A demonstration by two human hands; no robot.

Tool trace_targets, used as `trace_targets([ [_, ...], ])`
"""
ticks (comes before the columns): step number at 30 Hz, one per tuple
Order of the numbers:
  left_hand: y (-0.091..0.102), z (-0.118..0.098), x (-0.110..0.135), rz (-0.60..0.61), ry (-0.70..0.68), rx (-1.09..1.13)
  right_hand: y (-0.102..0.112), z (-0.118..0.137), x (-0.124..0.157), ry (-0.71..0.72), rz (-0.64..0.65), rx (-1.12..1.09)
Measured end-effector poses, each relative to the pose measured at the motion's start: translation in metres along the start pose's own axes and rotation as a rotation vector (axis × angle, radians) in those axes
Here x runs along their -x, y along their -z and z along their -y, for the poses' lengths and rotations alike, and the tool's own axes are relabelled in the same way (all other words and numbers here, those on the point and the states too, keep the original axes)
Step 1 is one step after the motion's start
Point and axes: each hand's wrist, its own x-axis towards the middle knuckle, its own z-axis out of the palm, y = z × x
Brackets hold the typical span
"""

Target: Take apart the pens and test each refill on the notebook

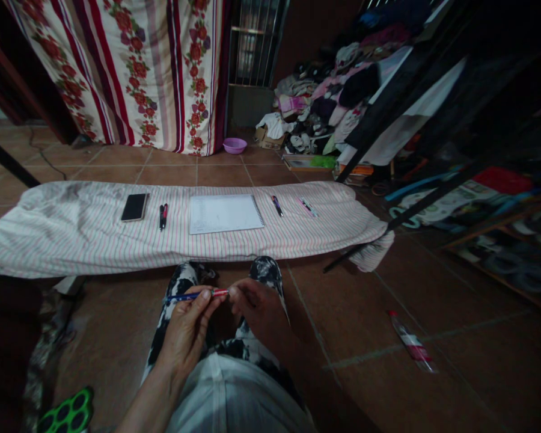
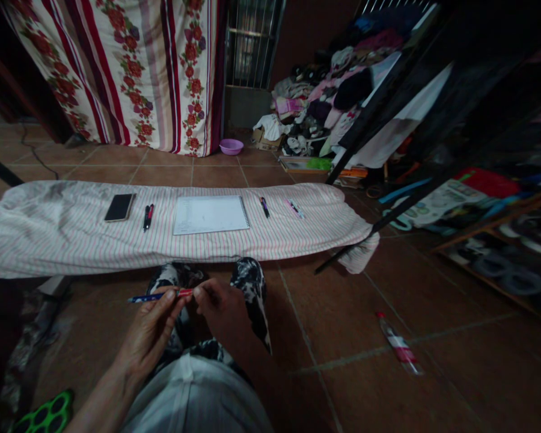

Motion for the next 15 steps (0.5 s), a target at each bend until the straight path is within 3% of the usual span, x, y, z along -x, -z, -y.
trace_targets([
  [6,0.0006,0.0008,-0.0008,-0.009,-0.020,0.011,-0.0056,-0.0035,-0.0014,-0.064,-0.021,-0.231],
  [15,-0.0001,0.0012,-0.0011,-0.010,-0.024,0.017,-0.0084,-0.0039,-0.0015,-0.132,-0.024,-0.377],
])
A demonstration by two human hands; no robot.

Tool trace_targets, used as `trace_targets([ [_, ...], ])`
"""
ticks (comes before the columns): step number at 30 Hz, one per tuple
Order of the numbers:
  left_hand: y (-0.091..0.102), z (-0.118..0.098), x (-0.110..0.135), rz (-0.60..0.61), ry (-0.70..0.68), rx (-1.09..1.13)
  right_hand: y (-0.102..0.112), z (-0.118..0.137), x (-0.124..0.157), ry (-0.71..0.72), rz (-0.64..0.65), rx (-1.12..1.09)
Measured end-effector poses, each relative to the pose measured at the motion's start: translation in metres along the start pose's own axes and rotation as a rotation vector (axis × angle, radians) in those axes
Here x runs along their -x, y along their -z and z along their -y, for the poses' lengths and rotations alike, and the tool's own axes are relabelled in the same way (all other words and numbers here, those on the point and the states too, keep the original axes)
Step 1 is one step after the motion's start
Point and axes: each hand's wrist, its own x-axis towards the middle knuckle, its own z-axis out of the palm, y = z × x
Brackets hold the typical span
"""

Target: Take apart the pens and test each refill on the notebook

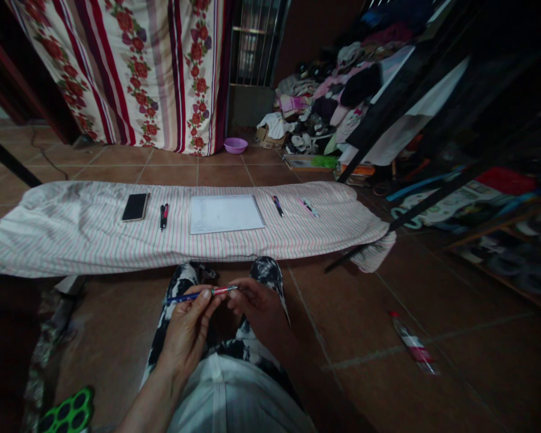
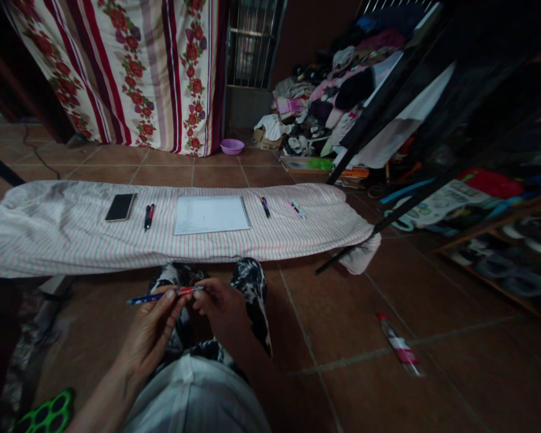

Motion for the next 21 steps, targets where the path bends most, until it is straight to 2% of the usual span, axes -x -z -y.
trace_targets([
  [6,-0.0011,0.0001,0.0003,-0.010,0.009,-0.006,-0.0017,-0.0056,-0.0006,0.014,-0.035,-0.065],
  [16,0.0003,-0.0010,0.0017,0.011,0.004,-0.029,0.0007,0.0024,0.0007,0.008,-0.021,0.011],
  [21,-0.0003,-0.0007,0.0002,0.012,-0.008,0.002,-0.0020,0.0004,0.0002,0.006,-0.011,-0.113],
])
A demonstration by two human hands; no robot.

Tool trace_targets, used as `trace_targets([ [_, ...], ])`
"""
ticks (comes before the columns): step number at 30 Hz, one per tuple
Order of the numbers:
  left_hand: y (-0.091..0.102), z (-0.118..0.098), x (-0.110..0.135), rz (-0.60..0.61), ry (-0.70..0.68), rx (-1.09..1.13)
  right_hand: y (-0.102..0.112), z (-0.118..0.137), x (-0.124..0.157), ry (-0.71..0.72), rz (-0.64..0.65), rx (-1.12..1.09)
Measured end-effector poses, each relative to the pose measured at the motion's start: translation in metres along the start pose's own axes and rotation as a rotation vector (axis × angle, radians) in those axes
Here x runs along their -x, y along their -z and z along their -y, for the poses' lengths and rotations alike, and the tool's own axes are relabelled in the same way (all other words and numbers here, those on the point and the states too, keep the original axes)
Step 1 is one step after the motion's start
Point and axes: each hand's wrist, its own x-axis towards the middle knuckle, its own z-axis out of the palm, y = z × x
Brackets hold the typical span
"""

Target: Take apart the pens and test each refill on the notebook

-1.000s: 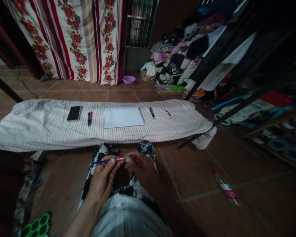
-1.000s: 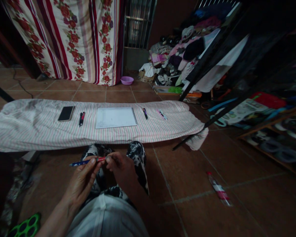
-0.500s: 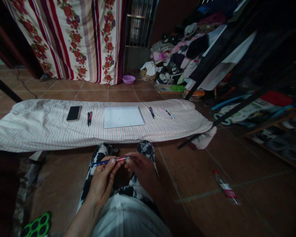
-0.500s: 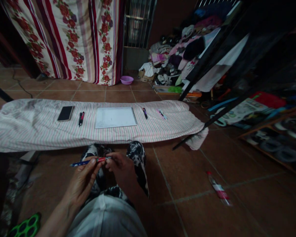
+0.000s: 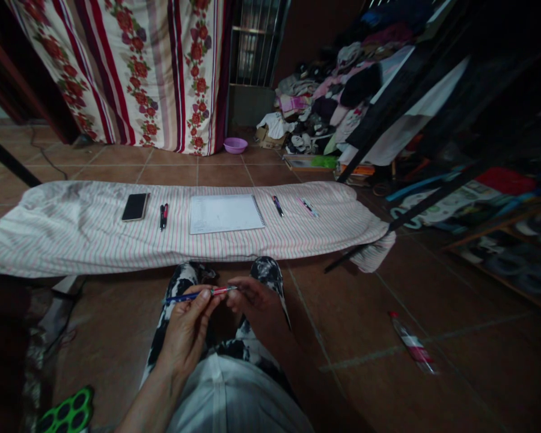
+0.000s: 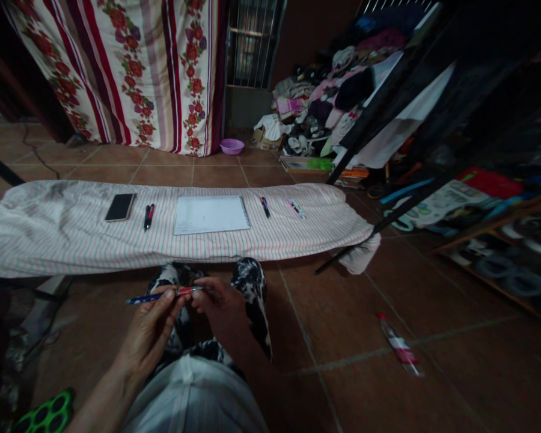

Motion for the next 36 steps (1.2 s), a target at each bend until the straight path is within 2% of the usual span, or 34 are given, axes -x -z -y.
trace_targets([
  [18,-0.0017,-0.0007,-0.0006,0.012,0.012,0.032,-0.0024,-0.0018,-0.0017,-0.007,-0.044,-0.129],
  [27,-0.0040,-0.0022,0.0015,0.017,0.025,0.026,-0.0018,0.0041,-0.0020,-0.045,-0.055,-0.070],
  [36,-0.0032,-0.0012,-0.0003,-0.013,0.023,0.050,-0.0031,-0.0020,-0.0022,0.019,-0.037,-0.119],
])
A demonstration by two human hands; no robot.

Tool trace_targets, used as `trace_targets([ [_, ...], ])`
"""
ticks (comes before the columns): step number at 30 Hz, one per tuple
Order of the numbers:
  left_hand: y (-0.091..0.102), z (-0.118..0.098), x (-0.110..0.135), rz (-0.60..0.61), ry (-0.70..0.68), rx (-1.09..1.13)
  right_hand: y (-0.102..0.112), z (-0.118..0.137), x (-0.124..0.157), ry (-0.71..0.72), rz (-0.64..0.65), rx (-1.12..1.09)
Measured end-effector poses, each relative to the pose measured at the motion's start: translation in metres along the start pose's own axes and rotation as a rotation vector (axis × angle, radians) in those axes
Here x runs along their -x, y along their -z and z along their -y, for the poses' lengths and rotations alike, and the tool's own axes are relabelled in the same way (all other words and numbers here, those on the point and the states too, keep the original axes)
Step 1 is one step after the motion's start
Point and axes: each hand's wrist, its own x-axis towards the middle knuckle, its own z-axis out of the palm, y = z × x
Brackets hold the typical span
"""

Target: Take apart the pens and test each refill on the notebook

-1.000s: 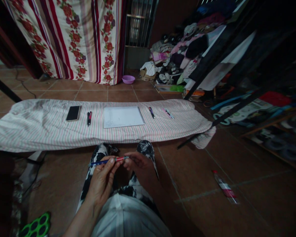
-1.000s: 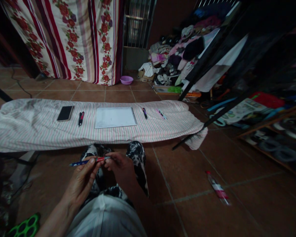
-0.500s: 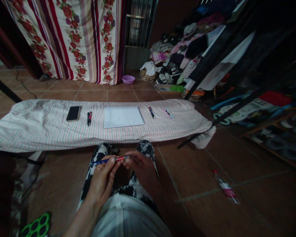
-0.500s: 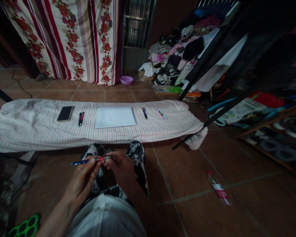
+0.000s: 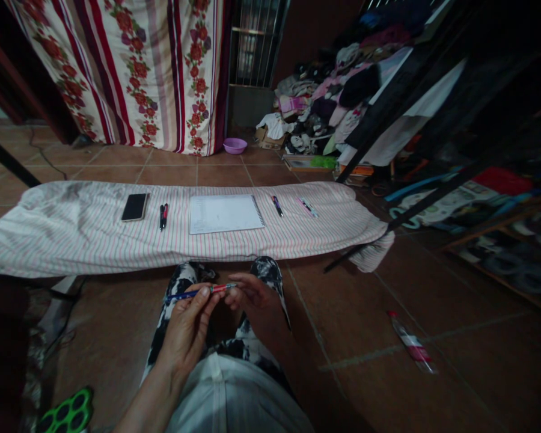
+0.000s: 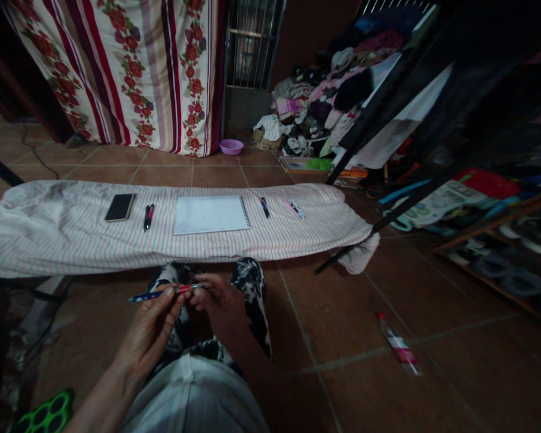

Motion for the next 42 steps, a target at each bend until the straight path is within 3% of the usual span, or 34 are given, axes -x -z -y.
trace_targets([
  [34,0.003,0.000,0.002,0.027,-0.008,-0.063,0.000,0.007,0.001,-0.080,-0.022,0.084],
  [42,0.003,-0.001,0.001,0.020,-0.024,-0.054,-0.001,0.000,0.002,-0.037,-0.022,0.087],
])
